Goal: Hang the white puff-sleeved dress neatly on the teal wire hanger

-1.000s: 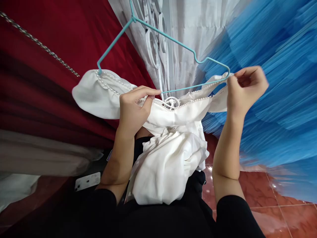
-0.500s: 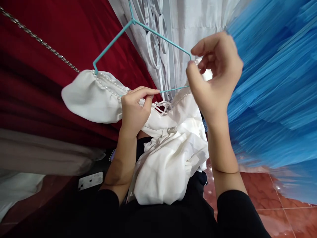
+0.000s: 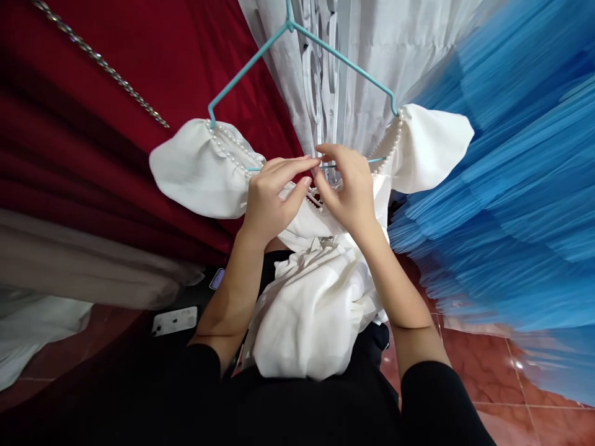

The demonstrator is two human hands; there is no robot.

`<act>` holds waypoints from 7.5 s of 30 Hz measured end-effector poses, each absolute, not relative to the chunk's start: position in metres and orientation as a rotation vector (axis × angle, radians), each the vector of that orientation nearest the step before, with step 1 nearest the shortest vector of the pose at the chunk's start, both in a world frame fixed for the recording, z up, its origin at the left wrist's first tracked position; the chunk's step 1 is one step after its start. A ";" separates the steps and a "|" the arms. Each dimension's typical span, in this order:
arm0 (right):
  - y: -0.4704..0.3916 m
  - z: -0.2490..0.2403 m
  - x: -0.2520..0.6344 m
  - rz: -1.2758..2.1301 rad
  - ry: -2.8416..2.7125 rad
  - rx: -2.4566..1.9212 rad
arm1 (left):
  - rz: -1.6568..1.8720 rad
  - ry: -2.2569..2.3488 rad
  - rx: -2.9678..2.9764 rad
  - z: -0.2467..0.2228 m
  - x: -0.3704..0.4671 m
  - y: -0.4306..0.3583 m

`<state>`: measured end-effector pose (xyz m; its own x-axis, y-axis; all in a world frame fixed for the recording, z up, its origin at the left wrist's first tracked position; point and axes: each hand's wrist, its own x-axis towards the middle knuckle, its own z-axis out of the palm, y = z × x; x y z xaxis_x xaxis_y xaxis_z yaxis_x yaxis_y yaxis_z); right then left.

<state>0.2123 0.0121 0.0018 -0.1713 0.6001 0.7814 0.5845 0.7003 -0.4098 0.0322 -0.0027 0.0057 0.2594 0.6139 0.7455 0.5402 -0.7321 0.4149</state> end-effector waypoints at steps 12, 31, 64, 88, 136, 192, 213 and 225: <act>0.009 -0.008 0.204 -0.093 -1.764 -0.954 | 2.212 1.354 2.009 0.018 -0.034 0.033; 0.011 -0.007 0.201 -0.089 -1.772 -0.895 | 1.506 1.465 1.799 -0.004 -0.062 -0.021; 0.036 0.045 0.314 -0.312 -1.829 -1.119 | 1.542 1.444 2.344 0.016 -0.018 -0.001; 0.005 -0.011 0.264 -0.238 -1.872 -0.822 | 1.485 1.372 2.323 0.016 -0.003 -0.004; 0.005 -0.007 0.226 -0.106 -1.645 -0.730 | 2.545 1.102 1.940 0.063 -0.094 0.047; 0.023 0.077 0.264 -0.038 -1.430 -0.714 | 1.532 1.139 2.337 0.011 0.033 -0.002; 0.010 -0.018 0.197 -0.194 -1.784 -0.805 | 2.344 1.235 2.065 0.000 0.017 0.020; 0.028 -0.023 0.217 -0.208 -1.815 -0.828 | 2.733 1.145 1.725 0.007 -0.057 0.074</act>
